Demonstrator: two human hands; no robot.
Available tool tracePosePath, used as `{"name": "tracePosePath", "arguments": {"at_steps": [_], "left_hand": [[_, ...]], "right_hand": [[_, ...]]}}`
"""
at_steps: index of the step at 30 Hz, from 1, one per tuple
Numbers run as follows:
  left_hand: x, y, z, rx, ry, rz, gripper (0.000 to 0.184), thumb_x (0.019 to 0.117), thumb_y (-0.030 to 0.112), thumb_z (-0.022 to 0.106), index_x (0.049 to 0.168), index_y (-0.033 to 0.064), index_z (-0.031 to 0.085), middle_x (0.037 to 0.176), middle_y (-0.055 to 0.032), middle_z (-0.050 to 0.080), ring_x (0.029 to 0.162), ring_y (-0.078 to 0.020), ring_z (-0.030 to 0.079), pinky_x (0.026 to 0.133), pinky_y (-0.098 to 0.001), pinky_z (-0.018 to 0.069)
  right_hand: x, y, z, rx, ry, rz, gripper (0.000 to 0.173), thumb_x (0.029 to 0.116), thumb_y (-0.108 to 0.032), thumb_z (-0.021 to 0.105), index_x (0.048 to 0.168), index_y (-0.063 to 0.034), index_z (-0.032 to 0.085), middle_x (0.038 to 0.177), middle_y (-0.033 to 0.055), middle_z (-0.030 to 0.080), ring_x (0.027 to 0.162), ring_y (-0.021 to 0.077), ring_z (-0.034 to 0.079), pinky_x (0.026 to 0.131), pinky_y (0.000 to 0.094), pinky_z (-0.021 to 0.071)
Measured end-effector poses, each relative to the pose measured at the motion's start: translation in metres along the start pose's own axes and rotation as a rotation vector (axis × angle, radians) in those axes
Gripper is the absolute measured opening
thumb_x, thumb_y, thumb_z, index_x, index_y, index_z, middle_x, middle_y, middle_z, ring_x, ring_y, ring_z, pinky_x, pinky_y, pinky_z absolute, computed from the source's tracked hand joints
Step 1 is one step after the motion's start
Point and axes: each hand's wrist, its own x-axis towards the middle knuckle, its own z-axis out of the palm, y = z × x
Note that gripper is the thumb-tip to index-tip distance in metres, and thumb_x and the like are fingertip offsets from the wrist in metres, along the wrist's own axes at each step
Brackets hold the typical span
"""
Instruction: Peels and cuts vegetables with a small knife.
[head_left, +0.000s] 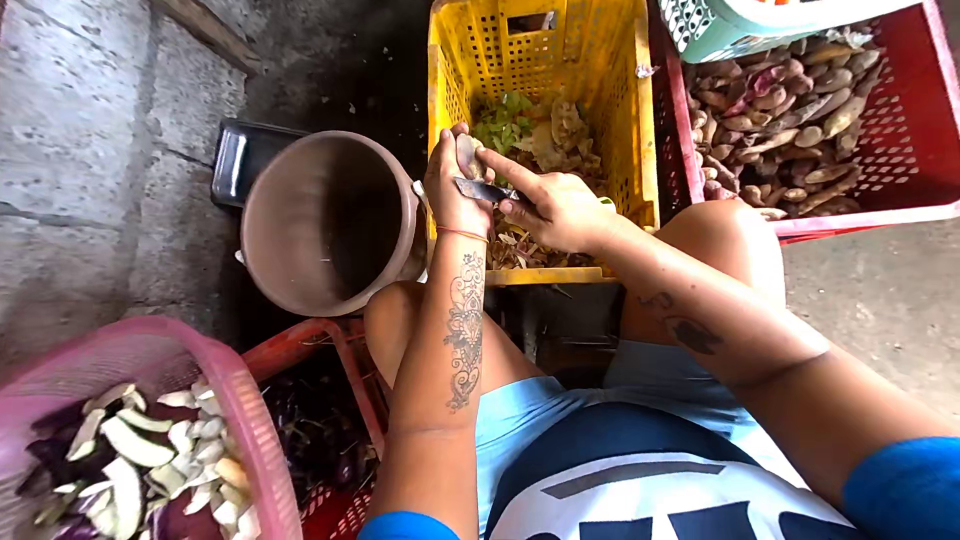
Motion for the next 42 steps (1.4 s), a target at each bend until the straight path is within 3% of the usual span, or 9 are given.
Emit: {"name": "tracePosePath", "arguments": {"at_steps": [9, 14, 18, 21, 25, 29, 35, 39, 42], "left_hand": [[0.002, -0.007, 0.001, 0.038, 0.041, 0.136, 0.028, 0.1115, 0.018, 0.04, 0.1, 0.0076, 0.063, 0.079, 0.0011, 0.06, 0.072, -0.0068, 0.061, 0.069, -0.0222, 0.054], [-0.001, -0.01, 0.002, 0.105, 0.04, 0.171, 0.028, 0.111, 0.018, 0.041, 0.098, 0.0088, 0.064, 0.074, 0.0025, 0.06, 0.067, -0.0057, 0.06, 0.062, -0.0213, 0.0526], [-0.003, -0.013, 0.003, 0.094, 0.012, 0.165, 0.027, 0.1116, 0.017, 0.041, 0.102, 0.0068, 0.064, 0.089, -0.0001, 0.067, 0.079, -0.0059, 0.065, 0.071, -0.0218, 0.0551], [-0.003, -0.01, 0.004, 0.053, -0.064, 0.095, 0.033, 0.1128, 0.022, 0.035, 0.105, 0.0092, 0.064, 0.085, 0.0014, 0.064, 0.075, -0.0064, 0.063, 0.069, -0.0224, 0.0545], [-0.006, -0.008, 0.01, 0.014, -0.096, 0.025, 0.042, 0.1142, 0.033, 0.026, 0.108, 0.0097, 0.061, 0.08, 0.0015, 0.06, 0.064, -0.0062, 0.059, 0.06, -0.0203, 0.0527], [-0.006, -0.01, 0.009, 0.026, -0.062, 0.062, 0.045, 0.1143, 0.033, 0.026, 0.103, 0.0086, 0.061, 0.077, 0.0019, 0.059, 0.059, -0.0046, 0.056, 0.055, -0.0181, 0.0503], [-0.008, -0.011, 0.009, -0.002, -0.057, 0.024, 0.044, 0.1139, 0.033, 0.029, 0.098, 0.0109, 0.063, 0.075, 0.0026, 0.061, 0.069, -0.0065, 0.062, 0.065, -0.0227, 0.0537], [-0.009, -0.014, 0.007, 0.011, -0.145, 0.042, 0.043, 0.1137, 0.028, 0.026, 0.099, 0.0123, 0.063, 0.068, 0.0066, 0.054, 0.053, -0.0015, 0.05, 0.049, -0.0156, 0.0429], [-0.007, -0.008, 0.003, 0.014, -0.238, 0.017, 0.05, 0.1141, 0.034, 0.022, 0.104, 0.011, 0.064, 0.078, 0.004, 0.063, 0.065, -0.0029, 0.059, 0.06, -0.0184, 0.0505]], "right_hand": [[0.003, 0.0, 0.001, -0.02, 0.048, 0.056, 0.051, 0.108, -0.028, 0.048, 0.158, -0.0189, 0.041, 0.089, 0.0138, 0.072, 0.075, 0.0351, 0.069, 0.068, 0.057, 0.0536], [0.005, 0.004, 0.004, 0.084, 0.078, 0.073, 0.046, 0.1087, -0.028, 0.048, 0.153, -0.0187, 0.046, 0.088, 0.0122, 0.071, 0.076, 0.032, 0.069, 0.071, 0.0552, 0.0541], [0.007, 0.007, 0.004, 0.1, 0.143, 0.063, 0.041, 0.1086, -0.025, 0.048, 0.148, -0.0166, 0.051, 0.088, 0.0128, 0.071, 0.075, 0.0319, 0.068, 0.069, 0.0543, 0.0539], [0.006, 0.008, 0.001, 0.104, 0.114, 0.072, 0.043, 0.1087, -0.026, 0.048, 0.15, -0.016, 0.047, 0.092, 0.0134, 0.071, 0.079, 0.0326, 0.069, 0.072, 0.0553, 0.0545], [0.007, 0.009, 0.0, 0.144, 0.044, 0.13, 0.062, 0.1078, -0.03, 0.051, 0.163, -0.0152, 0.026, 0.093, 0.0134, 0.07, 0.08, 0.0326, 0.068, 0.076, 0.0567, 0.0549], [0.008, 0.006, 0.002, 0.169, 0.038, 0.14, 0.056, 0.1085, -0.031, 0.05, 0.16, -0.0177, 0.034, 0.095, 0.014, 0.071, 0.079, 0.0317, 0.067, 0.076, 0.0559, 0.054], [0.009, 0.008, 0.004, 0.103, 0.109, 0.108, 0.047, 0.1087, -0.029, 0.048, 0.154, -0.0184, 0.046, 0.107, 0.0137, 0.074, 0.088, 0.0337, 0.072, 0.078, 0.0574, 0.055], [0.01, 0.013, 0.004, 0.181, 0.21, 0.067, 0.037, 0.1079, -0.022, 0.049, 0.143, -0.0138, 0.058, 0.111, 0.0108, 0.074, 0.092, 0.0282, 0.072, 0.081, 0.0546, 0.0555], [0.01, 0.018, -0.001, 0.23, 0.186, 0.023, 0.038, 0.1081, -0.022, 0.049, 0.144, -0.0121, 0.056, 0.107, 0.0104, 0.073, 0.086, 0.0244, 0.071, 0.078, 0.0504, 0.0567]]}}
